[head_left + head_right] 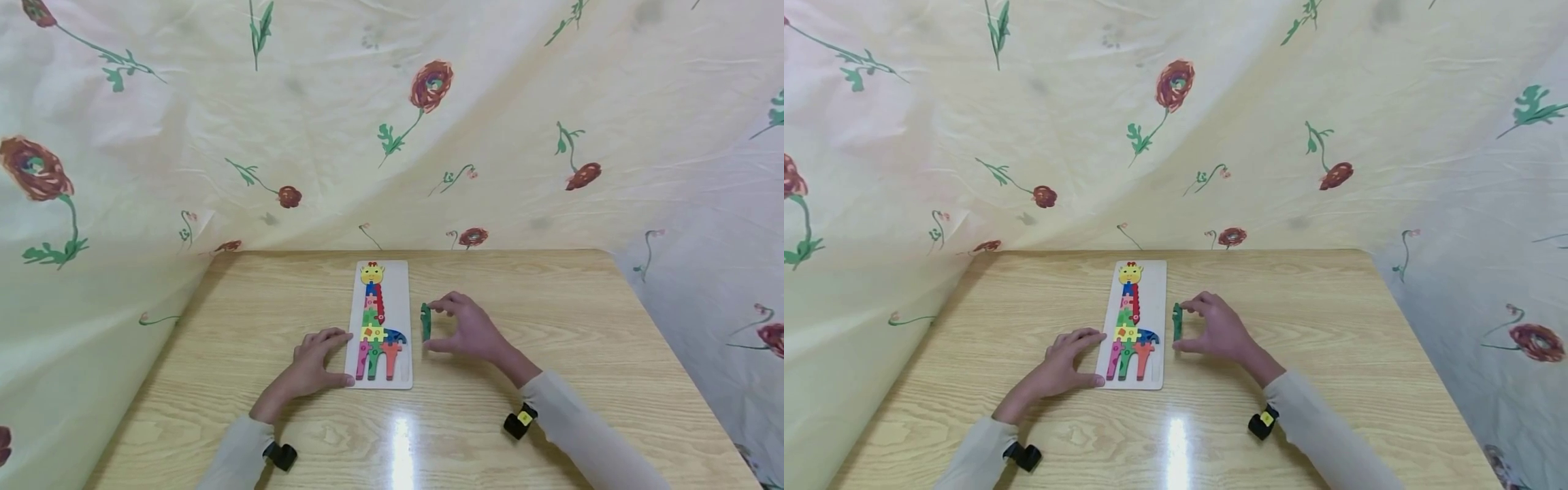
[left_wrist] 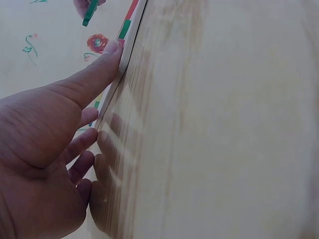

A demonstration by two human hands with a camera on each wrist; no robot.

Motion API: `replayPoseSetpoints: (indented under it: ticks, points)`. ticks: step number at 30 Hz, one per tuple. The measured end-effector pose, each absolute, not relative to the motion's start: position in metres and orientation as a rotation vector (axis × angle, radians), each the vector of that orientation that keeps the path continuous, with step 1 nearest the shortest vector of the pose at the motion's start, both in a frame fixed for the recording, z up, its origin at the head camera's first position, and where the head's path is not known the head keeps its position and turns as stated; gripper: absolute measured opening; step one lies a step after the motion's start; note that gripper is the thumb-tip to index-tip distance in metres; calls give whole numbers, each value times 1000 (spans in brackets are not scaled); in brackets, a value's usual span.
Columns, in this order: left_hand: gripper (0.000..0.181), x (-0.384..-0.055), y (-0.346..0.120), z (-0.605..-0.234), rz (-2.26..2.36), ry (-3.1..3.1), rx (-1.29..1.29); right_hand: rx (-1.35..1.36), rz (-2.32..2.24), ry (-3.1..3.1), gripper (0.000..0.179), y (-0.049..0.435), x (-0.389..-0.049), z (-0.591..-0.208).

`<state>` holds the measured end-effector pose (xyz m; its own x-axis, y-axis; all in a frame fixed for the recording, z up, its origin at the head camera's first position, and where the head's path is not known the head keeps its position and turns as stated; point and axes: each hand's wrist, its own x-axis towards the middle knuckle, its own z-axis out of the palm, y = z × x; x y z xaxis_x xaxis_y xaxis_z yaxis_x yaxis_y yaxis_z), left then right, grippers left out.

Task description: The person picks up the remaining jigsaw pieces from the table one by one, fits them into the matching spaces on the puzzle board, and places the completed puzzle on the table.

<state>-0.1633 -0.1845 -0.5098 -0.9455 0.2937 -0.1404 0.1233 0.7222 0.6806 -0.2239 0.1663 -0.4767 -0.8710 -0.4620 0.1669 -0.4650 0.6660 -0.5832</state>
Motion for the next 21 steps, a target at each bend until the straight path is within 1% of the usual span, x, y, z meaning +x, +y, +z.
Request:
replayPoseSetpoints:
  ticks: [9,21]
  points:
    - [81,-162,-184,-510,1046,2693,338,872,1001,-2817,72,157,-212,-476]
    - [82,-163,-184,-510,1023,2689,323,842,978,-2903,72,142,-201,-480]
